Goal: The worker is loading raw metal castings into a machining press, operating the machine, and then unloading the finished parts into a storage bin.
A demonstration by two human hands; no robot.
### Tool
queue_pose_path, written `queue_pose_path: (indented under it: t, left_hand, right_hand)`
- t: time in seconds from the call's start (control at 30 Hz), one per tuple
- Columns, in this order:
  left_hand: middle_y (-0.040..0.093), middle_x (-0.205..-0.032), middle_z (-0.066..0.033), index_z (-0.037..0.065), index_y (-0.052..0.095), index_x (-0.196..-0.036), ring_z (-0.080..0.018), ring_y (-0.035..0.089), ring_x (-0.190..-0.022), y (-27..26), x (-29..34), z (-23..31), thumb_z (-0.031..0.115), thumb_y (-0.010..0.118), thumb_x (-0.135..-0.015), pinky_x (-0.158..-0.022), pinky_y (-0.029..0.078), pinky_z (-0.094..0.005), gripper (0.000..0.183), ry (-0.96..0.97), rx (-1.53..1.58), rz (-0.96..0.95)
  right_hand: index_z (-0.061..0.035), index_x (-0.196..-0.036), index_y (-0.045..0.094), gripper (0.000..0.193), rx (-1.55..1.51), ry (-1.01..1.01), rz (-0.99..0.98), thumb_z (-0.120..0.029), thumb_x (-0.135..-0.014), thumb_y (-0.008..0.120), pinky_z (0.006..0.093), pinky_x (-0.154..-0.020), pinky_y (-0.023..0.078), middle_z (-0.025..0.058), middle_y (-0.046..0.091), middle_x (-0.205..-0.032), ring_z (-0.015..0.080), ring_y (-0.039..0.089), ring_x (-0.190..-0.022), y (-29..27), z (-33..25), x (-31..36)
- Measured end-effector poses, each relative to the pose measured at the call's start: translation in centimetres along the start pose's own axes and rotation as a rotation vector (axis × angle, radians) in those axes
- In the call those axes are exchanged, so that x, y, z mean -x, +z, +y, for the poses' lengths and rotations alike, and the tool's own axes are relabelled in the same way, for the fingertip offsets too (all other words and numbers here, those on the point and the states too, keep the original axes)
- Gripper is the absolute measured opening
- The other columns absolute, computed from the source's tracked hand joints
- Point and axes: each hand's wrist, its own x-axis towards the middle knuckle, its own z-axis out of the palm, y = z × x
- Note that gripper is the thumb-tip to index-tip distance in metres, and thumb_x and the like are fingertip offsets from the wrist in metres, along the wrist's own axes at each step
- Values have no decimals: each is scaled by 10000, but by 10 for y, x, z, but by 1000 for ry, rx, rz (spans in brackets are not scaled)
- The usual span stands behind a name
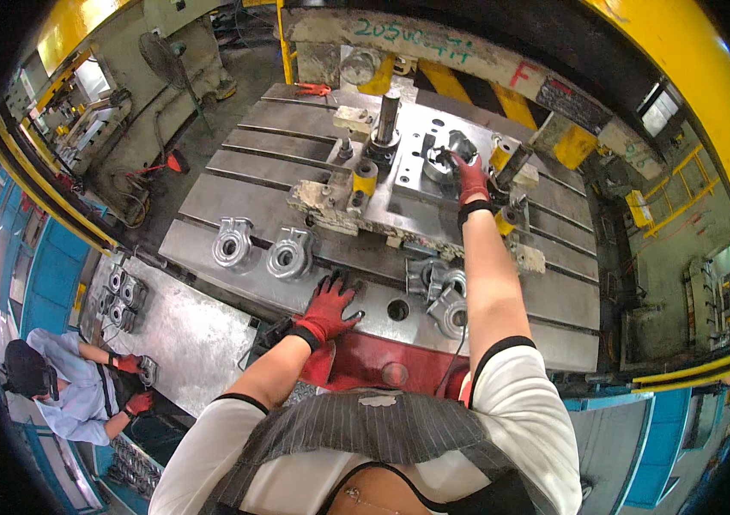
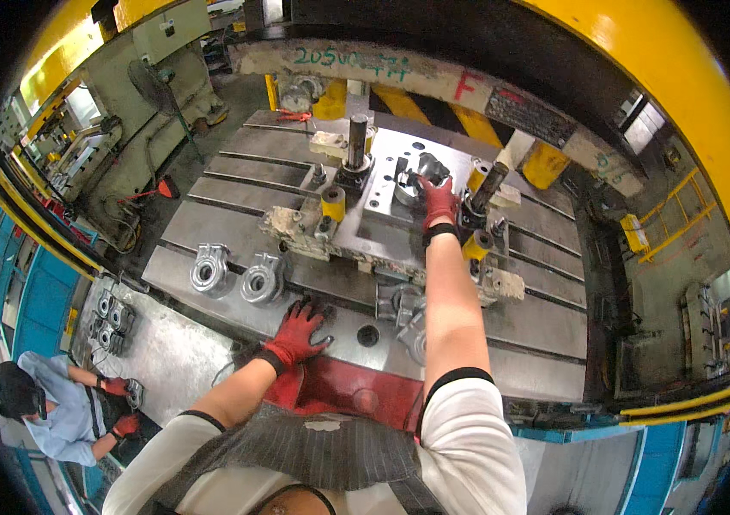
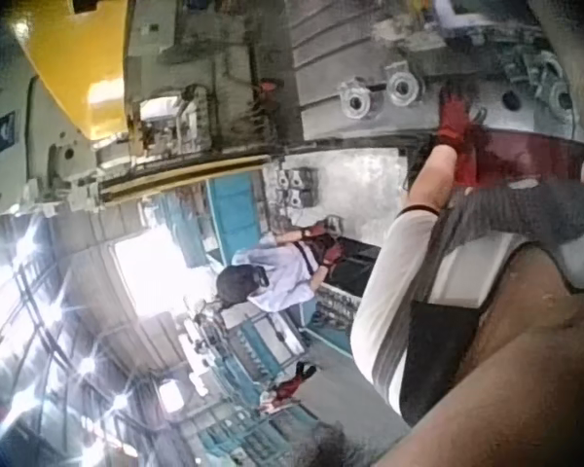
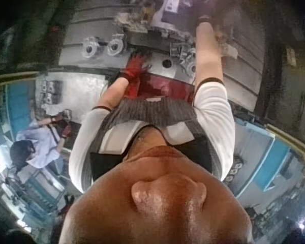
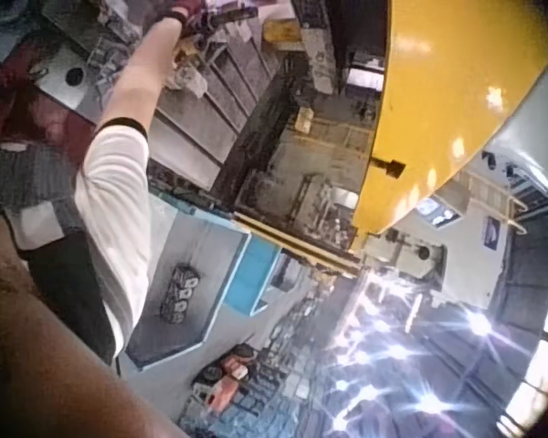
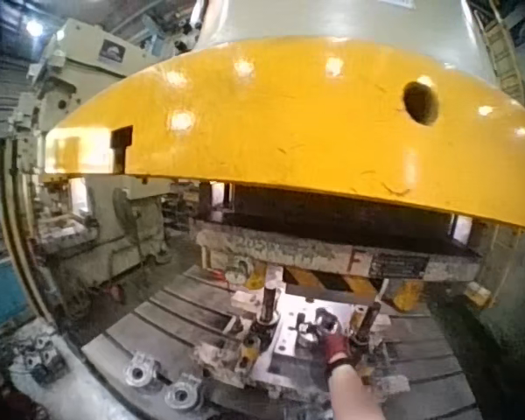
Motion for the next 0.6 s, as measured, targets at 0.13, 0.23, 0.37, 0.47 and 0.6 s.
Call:
queue_pose_path:
  t: [0.13, 0.23, 0.37, 0.47, 0.6]
  left_hand:
    - [351, -1320, -237, 139, 499, -1206, -457, 268, -1243, 2, -1, -4, 500, 644, -683, -1030, 243, -520, 652, 34, -8, 20]
    - [352, -1317, -237, 141, 498, -1205, -461, 271, -1237, 1, 0, -4, 479, 662, -667, -1025, 249, -525, 656, 47, 43, 51]
    - [353, -1318, -235, 137, 502, -1201, -466, 275, -1232, -3, 0, -2, 467, 670, -660, -1020, 258, -523, 655, 55, 43, 62]
    - [339, -1334, -238, 126, 504, -1199, -466, 274, -1235, -3, 0, 0, 468, 670, -659, -1026, 253, -516, 660, 23, 19, 21]
    - [317, -1354, -241, 117, 506, -1200, -451, 269, -1246, -1, -1, 1, 488, 659, -663, -1033, 243, -508, 670, 39, 14, 48]
  right_hand:
    - [-129, -1302, 420, 848, 442, -44, 20, -588, -637, 676, 445, -990, 328, 250, 375, -1331, 412, 385, -1207, 21, -5, 2]
    - [-111, -1339, 362, 919, 579, -129, -2, -594, -627, 685, 458, -1028, 268, 221, 346, -1363, 383, 287, -1281, 20, -7, 15]
    - [-122, -1388, 249, 1014, 535, -151, 89, -569, -607, 716, 468, -1023, 261, 165, 354, -1368, 336, 312, -1274, 16, -6, 23]
    - [-122, -1377, 261, 1048, 514, -137, 52, -551, -560, 758, 508, -1031, 239, 151, 361, -1361, 341, 293, -1279, 18, -6, 19]
    - [-132, -1378, 257, 1033, 610, -107, 25, -598, -581, 719, 524, -1042, 215, 122, 358, -1371, 359, 278, -1287, 15, -9, 17]
